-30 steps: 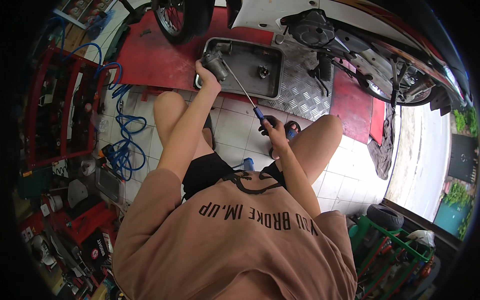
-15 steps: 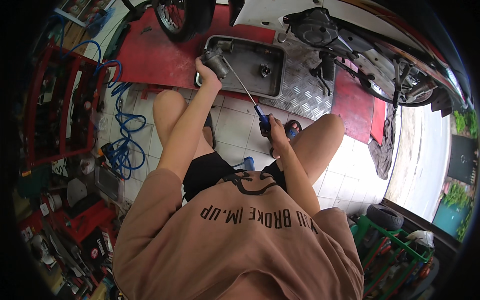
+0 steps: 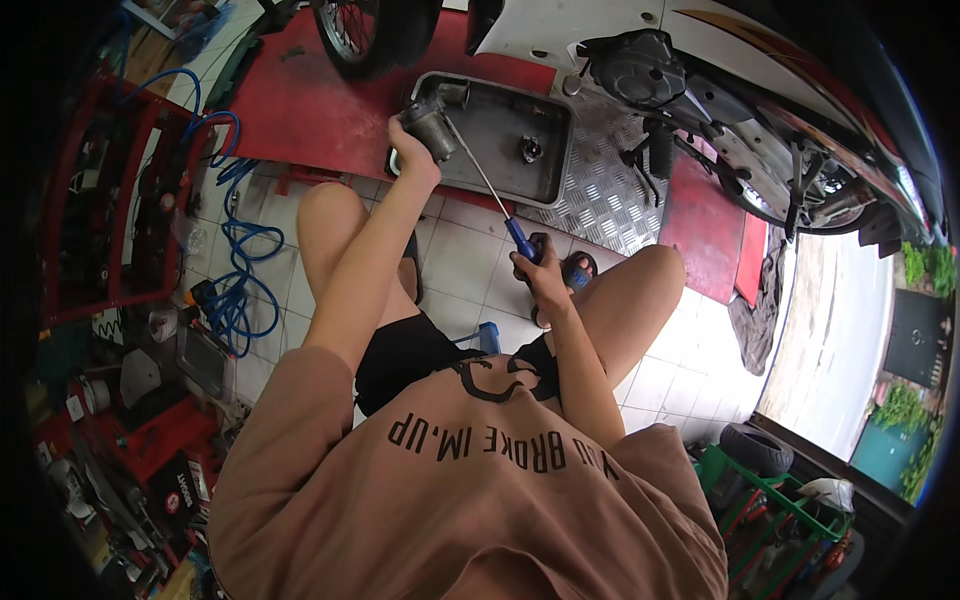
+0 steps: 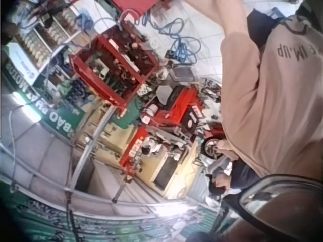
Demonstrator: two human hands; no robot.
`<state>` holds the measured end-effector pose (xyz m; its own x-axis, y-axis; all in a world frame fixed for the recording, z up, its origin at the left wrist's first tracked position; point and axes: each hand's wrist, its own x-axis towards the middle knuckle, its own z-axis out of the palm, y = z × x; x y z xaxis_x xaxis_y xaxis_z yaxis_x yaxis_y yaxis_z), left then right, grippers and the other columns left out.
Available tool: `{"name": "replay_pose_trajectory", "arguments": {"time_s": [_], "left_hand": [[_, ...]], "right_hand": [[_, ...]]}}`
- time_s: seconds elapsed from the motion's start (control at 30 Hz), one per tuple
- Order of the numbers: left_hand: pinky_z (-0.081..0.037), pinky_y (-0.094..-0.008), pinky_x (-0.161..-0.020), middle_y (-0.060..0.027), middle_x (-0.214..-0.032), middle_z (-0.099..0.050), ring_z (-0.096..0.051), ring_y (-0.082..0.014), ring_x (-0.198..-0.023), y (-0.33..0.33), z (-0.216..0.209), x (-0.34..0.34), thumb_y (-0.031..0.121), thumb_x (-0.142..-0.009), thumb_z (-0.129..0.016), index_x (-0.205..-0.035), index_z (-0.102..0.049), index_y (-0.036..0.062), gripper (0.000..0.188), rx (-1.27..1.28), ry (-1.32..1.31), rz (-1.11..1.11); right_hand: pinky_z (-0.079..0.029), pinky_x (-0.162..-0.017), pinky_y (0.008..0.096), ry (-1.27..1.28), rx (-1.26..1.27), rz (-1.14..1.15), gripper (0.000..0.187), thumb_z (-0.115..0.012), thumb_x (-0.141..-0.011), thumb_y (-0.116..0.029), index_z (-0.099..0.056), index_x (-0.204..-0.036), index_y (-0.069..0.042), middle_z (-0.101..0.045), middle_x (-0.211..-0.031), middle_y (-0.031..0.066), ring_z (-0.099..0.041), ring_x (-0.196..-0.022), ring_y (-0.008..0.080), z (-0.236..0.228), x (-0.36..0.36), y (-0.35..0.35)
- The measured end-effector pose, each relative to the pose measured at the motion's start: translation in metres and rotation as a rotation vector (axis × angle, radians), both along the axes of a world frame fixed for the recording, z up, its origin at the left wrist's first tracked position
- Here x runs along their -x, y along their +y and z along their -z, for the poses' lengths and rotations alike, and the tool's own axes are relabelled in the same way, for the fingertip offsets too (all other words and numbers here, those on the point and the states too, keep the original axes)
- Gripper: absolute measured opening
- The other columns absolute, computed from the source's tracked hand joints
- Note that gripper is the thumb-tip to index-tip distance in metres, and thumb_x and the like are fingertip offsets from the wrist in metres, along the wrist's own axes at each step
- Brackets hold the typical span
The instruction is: The person uses a screwdriver to loosen screws on a motorcycle starter motor, removes a housing cover, and pulls the internal armature out of the motor body.
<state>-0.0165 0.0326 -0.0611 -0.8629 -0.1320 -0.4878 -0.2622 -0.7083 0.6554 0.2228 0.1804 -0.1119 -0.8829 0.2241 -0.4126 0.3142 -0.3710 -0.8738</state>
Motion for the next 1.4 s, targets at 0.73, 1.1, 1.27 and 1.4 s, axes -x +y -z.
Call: {"name": "replay_pose_trajectory", "arguments": {"time_s": [0.73,1.1,1.27,1.4], "left_hand": [[-0.046,-0.0312,-0.081,-0.0036,-0.098,-0.062,-0.06,-0.0167,-0.087,0.005,0.026,0.004,0.046,-0.092,-0.039,-0.102,-0.059,0.013,0.04,0.065,0.081,0.052],[-0.046,-0.0307,-0.077,-0.0056,-0.097,-0.059,-0.058,-0.017,-0.085,0.005,0.024,0.005,0.034,-0.093,-0.039,-0.104,-0.06,0.0074,0.036,0.058,0.09,0.023],[-0.046,-0.0303,-0.075,-0.0058,-0.094,-0.059,-0.058,-0.0169,-0.082,0.002,0.024,0.006,0.033,-0.093,-0.039,-0.102,-0.06,0.0069,0.035,0.057,0.092,0.036],[-0.047,-0.0306,-0.076,-0.0045,-0.094,-0.061,-0.06,-0.0157,-0.083,0.005,0.022,0.001,0.038,-0.094,-0.037,-0.104,-0.059,0.0102,0.036,0.092,0.102,0.089]], "right_hand": [[-0.042,-0.057,0.0249,-0.049,-0.048,-0.106,0.025,-0.056,-0.097,-0.023,-0.058,-0.098,0.002,-0.059,-0.078,0.0048,-0.053,-0.064,0.0115,0.001,0.003,0.001],[-0.04,-0.056,0.0246,-0.06,-0.079,-0.049,0.032,-0.05,-0.099,-0.031,-0.058,-0.097,0.001,-0.055,-0.077,0.0024,-0.05,-0.063,0.0107,-0.001,0.004,-0.003],[-0.04,-0.056,0.0242,-0.188,-0.004,0.009,0.025,-0.059,-0.095,-0.023,-0.056,-0.099,0.001,-0.054,-0.078,0.0021,-0.05,-0.065,0.01,0.0,0.008,0.003],[-0.042,-0.058,0.0249,-0.096,-0.083,-0.015,0.026,-0.06,-0.094,-0.023,-0.058,-0.098,0.002,-0.056,-0.078,0.0032,-0.051,-0.064,0.0103,0.002,0.002,0.0]]}}
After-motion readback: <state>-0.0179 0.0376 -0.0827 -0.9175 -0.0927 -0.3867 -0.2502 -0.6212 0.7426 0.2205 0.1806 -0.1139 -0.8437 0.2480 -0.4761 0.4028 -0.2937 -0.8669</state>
